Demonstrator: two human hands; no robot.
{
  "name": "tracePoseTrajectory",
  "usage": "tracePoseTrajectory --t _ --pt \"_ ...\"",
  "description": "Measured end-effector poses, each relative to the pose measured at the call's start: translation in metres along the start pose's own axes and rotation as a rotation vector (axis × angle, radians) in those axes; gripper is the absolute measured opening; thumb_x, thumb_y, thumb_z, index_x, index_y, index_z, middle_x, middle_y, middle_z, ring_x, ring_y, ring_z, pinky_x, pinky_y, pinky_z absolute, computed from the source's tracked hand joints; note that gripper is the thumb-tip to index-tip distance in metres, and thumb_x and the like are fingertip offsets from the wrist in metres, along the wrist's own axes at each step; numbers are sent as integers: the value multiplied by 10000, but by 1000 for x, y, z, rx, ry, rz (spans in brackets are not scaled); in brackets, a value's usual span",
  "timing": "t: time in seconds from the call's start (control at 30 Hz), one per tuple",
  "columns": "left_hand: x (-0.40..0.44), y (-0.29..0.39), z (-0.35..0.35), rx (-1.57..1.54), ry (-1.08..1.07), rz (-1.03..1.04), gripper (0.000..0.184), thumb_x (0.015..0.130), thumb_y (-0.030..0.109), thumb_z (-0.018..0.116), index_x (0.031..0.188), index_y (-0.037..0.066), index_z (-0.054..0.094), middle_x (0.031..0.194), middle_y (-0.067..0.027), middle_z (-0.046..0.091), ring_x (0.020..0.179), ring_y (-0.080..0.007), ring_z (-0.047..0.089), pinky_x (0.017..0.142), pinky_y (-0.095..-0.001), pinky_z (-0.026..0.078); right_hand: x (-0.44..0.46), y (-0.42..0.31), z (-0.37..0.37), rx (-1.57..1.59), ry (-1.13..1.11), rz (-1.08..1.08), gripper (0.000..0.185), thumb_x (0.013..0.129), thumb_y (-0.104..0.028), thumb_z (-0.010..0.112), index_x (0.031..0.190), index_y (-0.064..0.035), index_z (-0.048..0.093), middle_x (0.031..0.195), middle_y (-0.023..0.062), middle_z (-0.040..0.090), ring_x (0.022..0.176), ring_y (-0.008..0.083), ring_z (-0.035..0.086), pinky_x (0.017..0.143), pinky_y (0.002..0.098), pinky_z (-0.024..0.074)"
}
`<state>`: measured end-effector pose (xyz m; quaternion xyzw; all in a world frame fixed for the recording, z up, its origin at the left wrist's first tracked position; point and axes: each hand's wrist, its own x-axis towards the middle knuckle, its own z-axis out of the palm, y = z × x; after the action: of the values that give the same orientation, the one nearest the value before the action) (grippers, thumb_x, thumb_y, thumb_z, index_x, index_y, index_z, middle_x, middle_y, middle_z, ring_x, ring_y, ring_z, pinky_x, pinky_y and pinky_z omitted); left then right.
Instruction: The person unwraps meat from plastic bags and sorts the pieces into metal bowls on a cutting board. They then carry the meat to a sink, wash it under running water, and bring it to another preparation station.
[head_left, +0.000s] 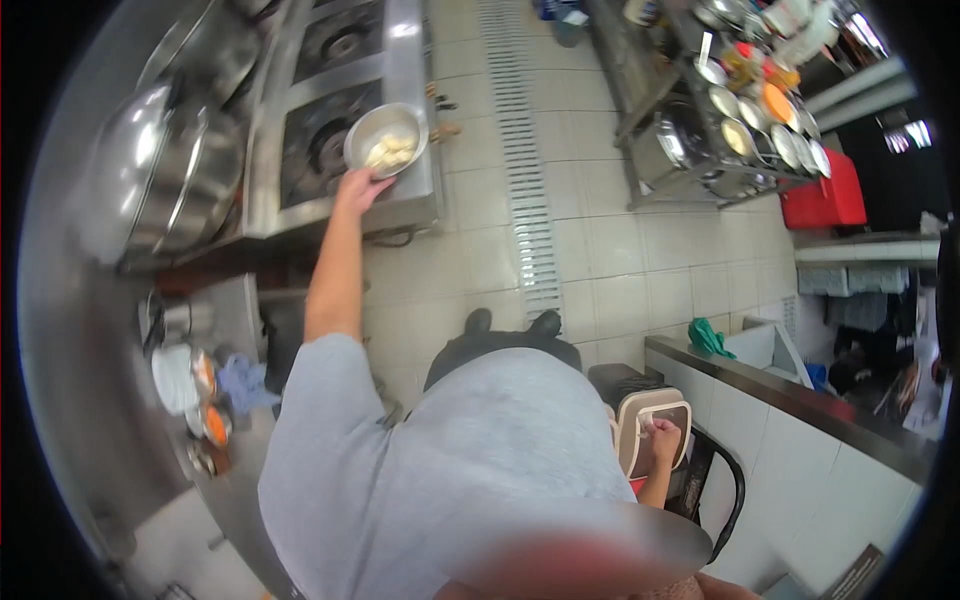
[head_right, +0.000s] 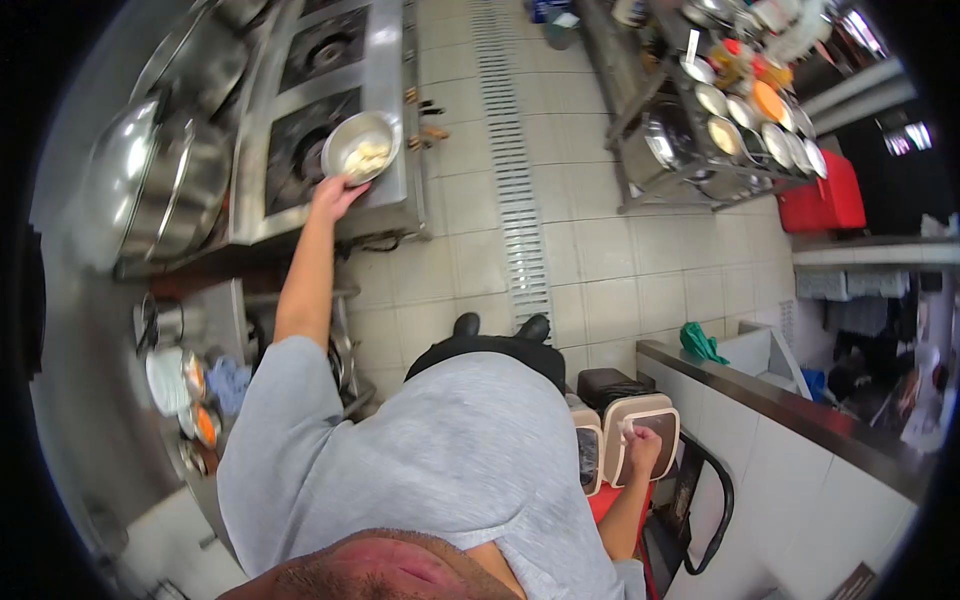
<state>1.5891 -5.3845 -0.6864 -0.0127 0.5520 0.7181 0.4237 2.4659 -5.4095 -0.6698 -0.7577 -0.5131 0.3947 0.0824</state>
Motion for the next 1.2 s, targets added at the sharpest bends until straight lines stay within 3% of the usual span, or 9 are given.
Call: tracePoseTrajectory --t 0.1,0.2,0.27,0.4,0.6,0.87,1.0,1.03,1.2 --pt "12 -3 4 29 -29 1 418 950 -34 510 1343 -140 412 1349 -265 519 1184 -404 584 972 -548 561 62 -3 -14 80 64 3 149 760 -98 814 848 5 753 707 19 688 632 102 597 617 285 489" --pt "-1 15 9 310 165 -84 490 967 179 608 1348 -82 446 1084 -198 637 867 -341 711 729 -444 630 121 -44 -39 76 170 -106 119 774 -88 802 840 -4 751 697 15 681 621 100 591 610 277 487" --pt "-36 33 30 698 365 77 477 932 246 662 1301 -11 507 1002 -168 645 657 -222 671 465 -332 537 179 -51 -56 239 202 -114 122 780 -84 796 853 1 746 697 18 682 615 93 585 599 275 482" --pt "-75 44 125 1150 566 317 480 911 238 656 1329 37 528 930 -92 676 580 -141 595 429 -280 444 274 -122 -118 415 322 -181 195 810 -125 800 901 35 736 738 -2 663 670 68 566 617 249 471" --pt "-77 -65 448 1025 -266 328 336 937 204 646 1257 104 623 954 -3 691 697 -76 625 524 -199 457 391 -256 -201 684 196 -355 243 827 -111 784 1007 42 729 833 26 710 740 86 619 669 240 494" --pt "-78 -300 835 1018 -1245 390 433 911 215 700 1298 47 601 1019 -95 715 845 -172 677 760 -327 547 506 -359 -291 566 14 -573 227 830 -109 778 1023 4 738 838 24 712 697 70 608 616 231 484" --pt "-102 -368 967 854 -1528 232 426 877 244 747 1232 35 639 945 -91 715 742 -113 635 663 -289 512 533 -364 -357 413 77 -521 202 825 -106 774 1004 -17 744 784 17 686 666 56 577 598 230 474" --pt "-104 -382 995 896 -1595 259 350 905 208 734 1190 21 651 907 -24 706 737 -72 606 638 -255 497 545 -363 -374 424 119 -525 196 822 -102 774 998 -21 744 774 19 679 659 58 571 595 230 472" --pt "-117 -434 1127 960 -1724 109 242 889 241 751 982 27 686 731 -8 680 637 -66 589 579 -258 467 607 -328 -448 509 257 -441 174 815 -80 773 974 -17 741 762 6 664 643 51 557 584 221 458"
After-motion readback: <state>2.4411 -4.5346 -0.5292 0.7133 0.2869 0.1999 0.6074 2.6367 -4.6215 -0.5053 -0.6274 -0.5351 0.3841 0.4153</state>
